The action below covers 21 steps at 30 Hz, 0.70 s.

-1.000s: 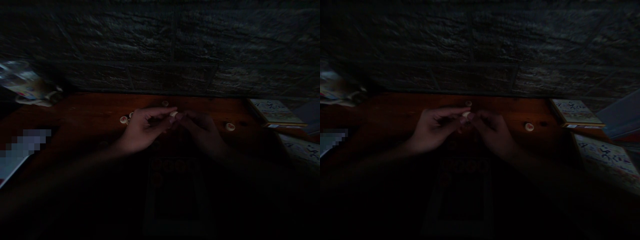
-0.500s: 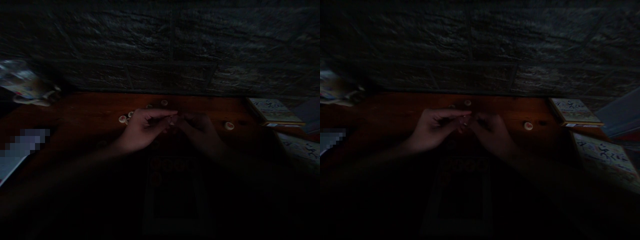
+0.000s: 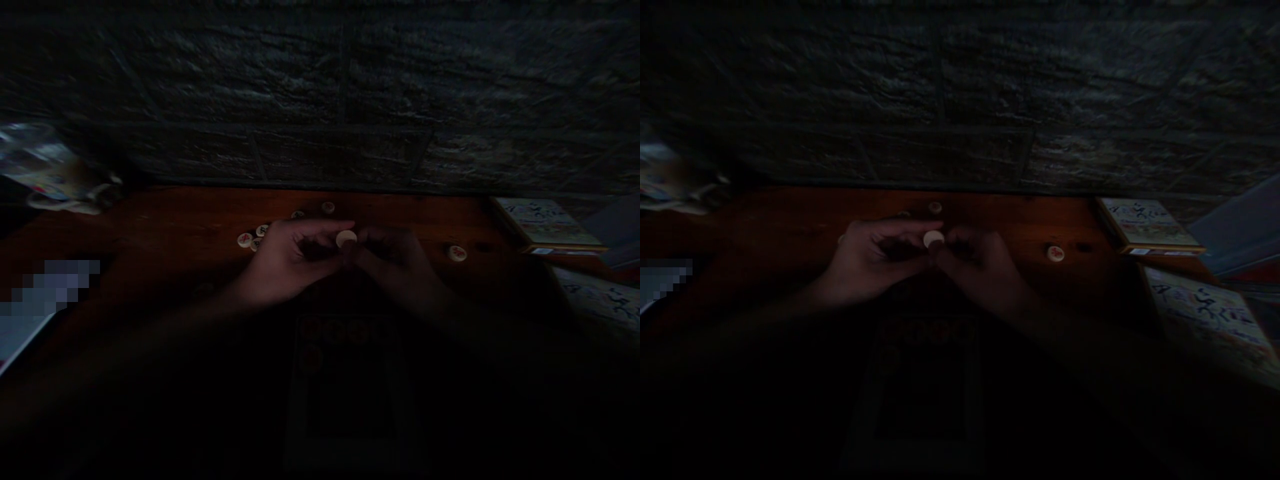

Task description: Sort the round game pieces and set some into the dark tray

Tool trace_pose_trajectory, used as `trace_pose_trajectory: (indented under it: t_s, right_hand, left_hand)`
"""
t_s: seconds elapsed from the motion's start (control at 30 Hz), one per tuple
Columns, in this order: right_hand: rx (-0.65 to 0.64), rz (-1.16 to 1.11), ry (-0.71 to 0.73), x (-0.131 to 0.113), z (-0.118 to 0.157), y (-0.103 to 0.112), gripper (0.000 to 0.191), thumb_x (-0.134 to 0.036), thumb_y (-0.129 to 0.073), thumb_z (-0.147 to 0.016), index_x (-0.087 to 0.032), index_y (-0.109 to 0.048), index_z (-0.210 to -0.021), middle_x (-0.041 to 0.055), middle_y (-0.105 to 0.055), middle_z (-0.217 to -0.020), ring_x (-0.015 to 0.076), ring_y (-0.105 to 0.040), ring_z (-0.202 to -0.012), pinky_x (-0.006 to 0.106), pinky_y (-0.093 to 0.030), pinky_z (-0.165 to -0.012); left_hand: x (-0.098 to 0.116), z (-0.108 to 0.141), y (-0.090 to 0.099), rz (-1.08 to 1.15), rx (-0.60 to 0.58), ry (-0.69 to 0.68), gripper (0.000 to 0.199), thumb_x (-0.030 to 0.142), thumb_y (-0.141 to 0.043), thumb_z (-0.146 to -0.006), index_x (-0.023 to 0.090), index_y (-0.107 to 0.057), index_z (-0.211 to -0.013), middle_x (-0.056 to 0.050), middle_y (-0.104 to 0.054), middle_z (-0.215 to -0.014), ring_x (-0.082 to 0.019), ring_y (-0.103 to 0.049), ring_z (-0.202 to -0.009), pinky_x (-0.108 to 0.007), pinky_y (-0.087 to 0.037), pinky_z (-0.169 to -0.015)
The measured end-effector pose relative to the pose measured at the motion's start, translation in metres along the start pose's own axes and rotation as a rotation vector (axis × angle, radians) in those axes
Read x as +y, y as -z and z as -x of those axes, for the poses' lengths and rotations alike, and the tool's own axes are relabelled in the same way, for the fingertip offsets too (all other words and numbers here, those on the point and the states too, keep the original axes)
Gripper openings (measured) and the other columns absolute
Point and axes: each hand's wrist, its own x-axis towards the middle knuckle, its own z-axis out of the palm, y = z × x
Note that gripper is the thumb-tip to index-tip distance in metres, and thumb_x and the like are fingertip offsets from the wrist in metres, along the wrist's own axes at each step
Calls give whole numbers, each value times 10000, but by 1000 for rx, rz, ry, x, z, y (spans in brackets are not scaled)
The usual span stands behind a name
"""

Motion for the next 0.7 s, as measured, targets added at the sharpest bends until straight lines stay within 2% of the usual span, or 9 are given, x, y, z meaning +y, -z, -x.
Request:
trace_pose_trajectory:
  t_s: [0.2,0.37,0.5,0.7]
  right_hand:
    - [-16,-57,12,-3,0,1,247,-413,-736,-884,-195,-696,-774,5,-692,-742,146,-607,-674,268,-469,-620]
    - [-15,-69,17,-3,-1,1,202,-302,-638,-922,-198,-675,-753,-5,-663,-715,142,-605,-655,267,-460,-612]
    - [2,-16,38,-2,0,1,231,-318,-612,-954,-203,-674,-765,-3,-663,-723,152,-617,-681,277,-473,-646]
    - [28,60,76,-2,1,0,311,-426,-637,-970,-198,-682,-763,5,-669,-717,144,-583,-648,280,-445,-618]
  left_hand:
    - [5,-1,2,-51,12,-7,299,219,-783,-888,208,-793,-1187,-71,-833,-1059,-196,-793,-830,-285,-645,-731]
    - [6,-2,0,-20,41,38,270,297,-776,-917,202,-808,-1168,-74,-835,-1021,-182,-777,-751,-273,-632,-652]
    - [4,-2,2,-13,50,58,250,302,-758,-927,220,-821,-1155,-61,-837,-996,-177,-766,-736,-270,-620,-652]
    - [4,-1,4,-46,37,35,240,264,-709,-963,244,-820,-1174,-35,-830,-899,-166,-744,-674,-276,-598,-650]
